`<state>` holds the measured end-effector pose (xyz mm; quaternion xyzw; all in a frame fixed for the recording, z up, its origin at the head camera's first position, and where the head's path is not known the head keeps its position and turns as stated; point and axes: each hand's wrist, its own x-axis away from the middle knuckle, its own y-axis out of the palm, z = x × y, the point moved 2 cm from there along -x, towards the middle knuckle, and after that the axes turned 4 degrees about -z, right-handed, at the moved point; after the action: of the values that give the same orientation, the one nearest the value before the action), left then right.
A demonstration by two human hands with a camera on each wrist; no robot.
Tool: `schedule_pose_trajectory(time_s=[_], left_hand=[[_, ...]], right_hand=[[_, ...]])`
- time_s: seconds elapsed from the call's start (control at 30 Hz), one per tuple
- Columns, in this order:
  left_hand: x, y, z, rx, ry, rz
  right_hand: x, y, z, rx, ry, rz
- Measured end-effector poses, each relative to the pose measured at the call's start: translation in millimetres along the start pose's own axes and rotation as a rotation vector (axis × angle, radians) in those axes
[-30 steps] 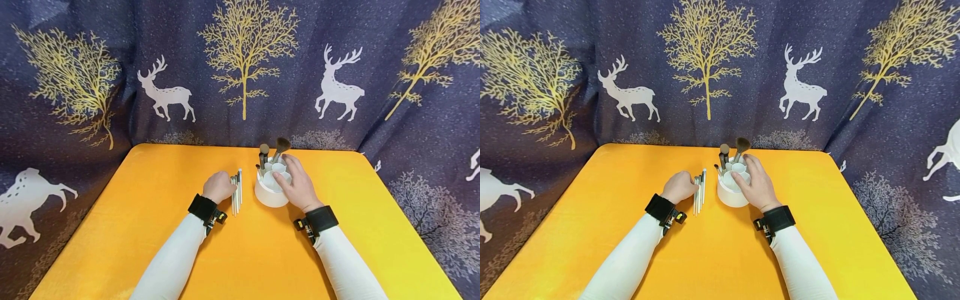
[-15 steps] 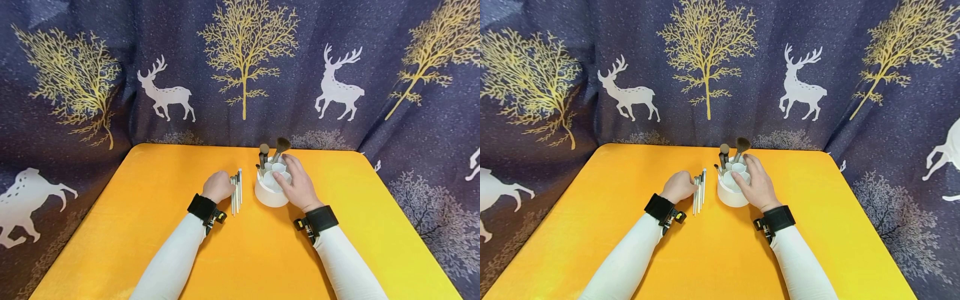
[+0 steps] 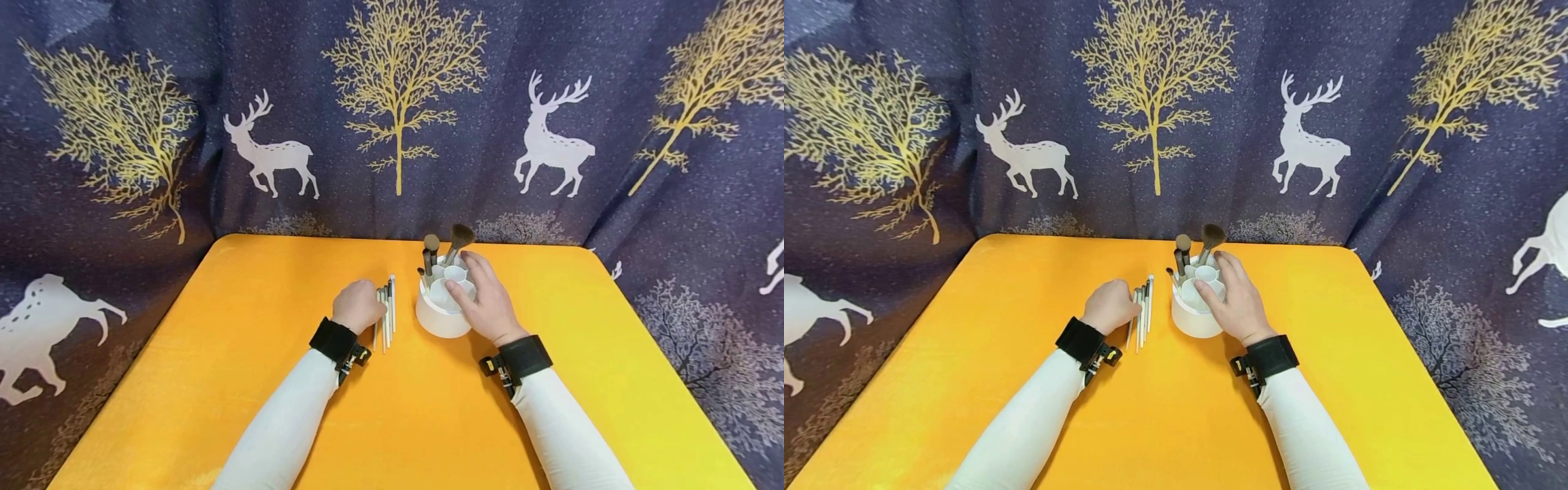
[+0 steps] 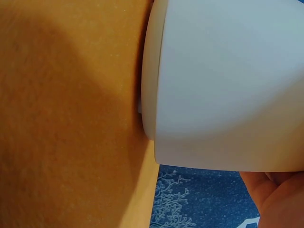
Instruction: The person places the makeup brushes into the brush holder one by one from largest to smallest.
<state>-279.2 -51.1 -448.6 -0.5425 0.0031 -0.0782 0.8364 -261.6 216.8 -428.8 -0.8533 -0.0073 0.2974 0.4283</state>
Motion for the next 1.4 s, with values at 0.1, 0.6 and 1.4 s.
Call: schedule_pose_trajectory(time_s=[0.1, 0.6, 1.4], left_hand=[[0.5, 0.2, 0.7, -0.009, -0.006, -0.002], [0.9, 0.3, 0.0, -0.01, 0.001, 0.023], [0.9, -1.8, -2.8, 0.013, 0.024, 0.008]], right_hand=[[0.0, 0.2, 0.3, -0.002, -0.001, 0.001], [0.2, 0.8, 1.4, -0.006, 0.005, 0.0], [0.0, -0.2, 0.3, -0.006, 0.003, -0.003]])
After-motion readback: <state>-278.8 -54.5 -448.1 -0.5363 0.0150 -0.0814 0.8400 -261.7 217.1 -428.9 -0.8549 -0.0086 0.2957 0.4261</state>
